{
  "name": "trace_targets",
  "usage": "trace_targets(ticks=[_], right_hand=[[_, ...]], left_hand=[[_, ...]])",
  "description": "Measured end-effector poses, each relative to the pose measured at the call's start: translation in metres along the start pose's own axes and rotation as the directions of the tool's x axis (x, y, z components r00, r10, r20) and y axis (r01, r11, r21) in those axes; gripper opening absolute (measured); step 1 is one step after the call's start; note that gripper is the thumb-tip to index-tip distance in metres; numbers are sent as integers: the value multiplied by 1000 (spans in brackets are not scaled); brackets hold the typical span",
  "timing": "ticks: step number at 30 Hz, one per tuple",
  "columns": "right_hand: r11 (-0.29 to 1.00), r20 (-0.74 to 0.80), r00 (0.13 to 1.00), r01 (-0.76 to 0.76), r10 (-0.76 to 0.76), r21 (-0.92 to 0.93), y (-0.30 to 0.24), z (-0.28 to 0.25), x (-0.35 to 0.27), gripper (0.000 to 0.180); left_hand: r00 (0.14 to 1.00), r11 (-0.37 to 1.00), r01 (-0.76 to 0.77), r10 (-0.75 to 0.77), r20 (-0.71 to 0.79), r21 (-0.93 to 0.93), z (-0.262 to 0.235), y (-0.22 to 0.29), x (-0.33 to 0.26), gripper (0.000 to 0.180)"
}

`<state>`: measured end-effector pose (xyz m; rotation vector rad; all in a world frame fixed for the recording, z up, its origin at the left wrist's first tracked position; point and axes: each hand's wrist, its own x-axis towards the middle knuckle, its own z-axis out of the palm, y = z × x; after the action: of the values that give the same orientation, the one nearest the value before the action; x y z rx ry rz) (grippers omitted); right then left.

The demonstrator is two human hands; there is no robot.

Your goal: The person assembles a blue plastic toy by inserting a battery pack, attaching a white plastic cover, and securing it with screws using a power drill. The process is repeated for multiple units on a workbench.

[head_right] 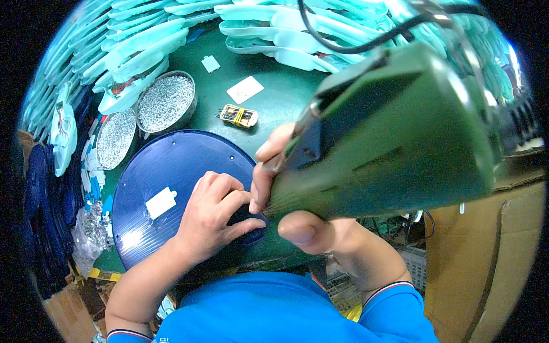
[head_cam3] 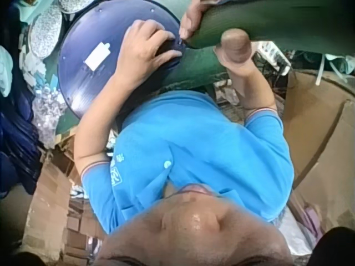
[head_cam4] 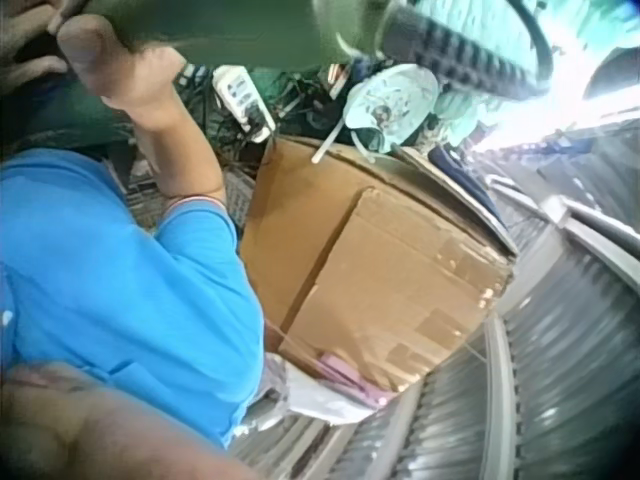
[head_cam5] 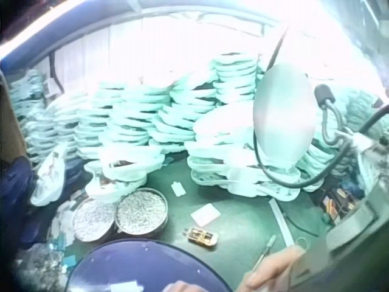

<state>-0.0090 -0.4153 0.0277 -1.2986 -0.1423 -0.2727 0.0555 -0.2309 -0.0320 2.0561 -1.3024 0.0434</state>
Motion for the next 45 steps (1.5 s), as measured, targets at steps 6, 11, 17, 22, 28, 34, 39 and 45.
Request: trace_targets(ticks=[6,11,17,22,28,34,39,45], right_hand=[[995,139,990,-9,-5,97,18,-1,11,82],[998,88,995,47,-44,-38,13,-3,27,89],[989,157,980,110,-126,102,26,36,51,84],[987,207,972,86,-113,136,38,80,62,80],[986,256,954,139,-159,94,55,128,78,83],[982,288,943,132,-166,134,76,187,85,93],[979,400,901,106,-167,171,81,224,81,96],[984,513,843,95,-160,152,84,236,76,96]], left_hand=[[999,999,-45,44,8,27,-3,-7,-5,34],[913,798,349,-169,-372,492,-82,-95,-21,15],[794,483,593,-484,-368,644,-151,-174,-75,16],[845,677,504,-258,-468,536,-154,-176,-78,10],[824,819,476,-289,-487,320,-156,-139,-103,9],[708,772,599,-635,-309,-213,-144,-61,-148,12],[674,778,514,-627,-392,-360,-140,-48,-176,12],[675,806,516,-591,-441,-291,-143,-44,-191,14]])
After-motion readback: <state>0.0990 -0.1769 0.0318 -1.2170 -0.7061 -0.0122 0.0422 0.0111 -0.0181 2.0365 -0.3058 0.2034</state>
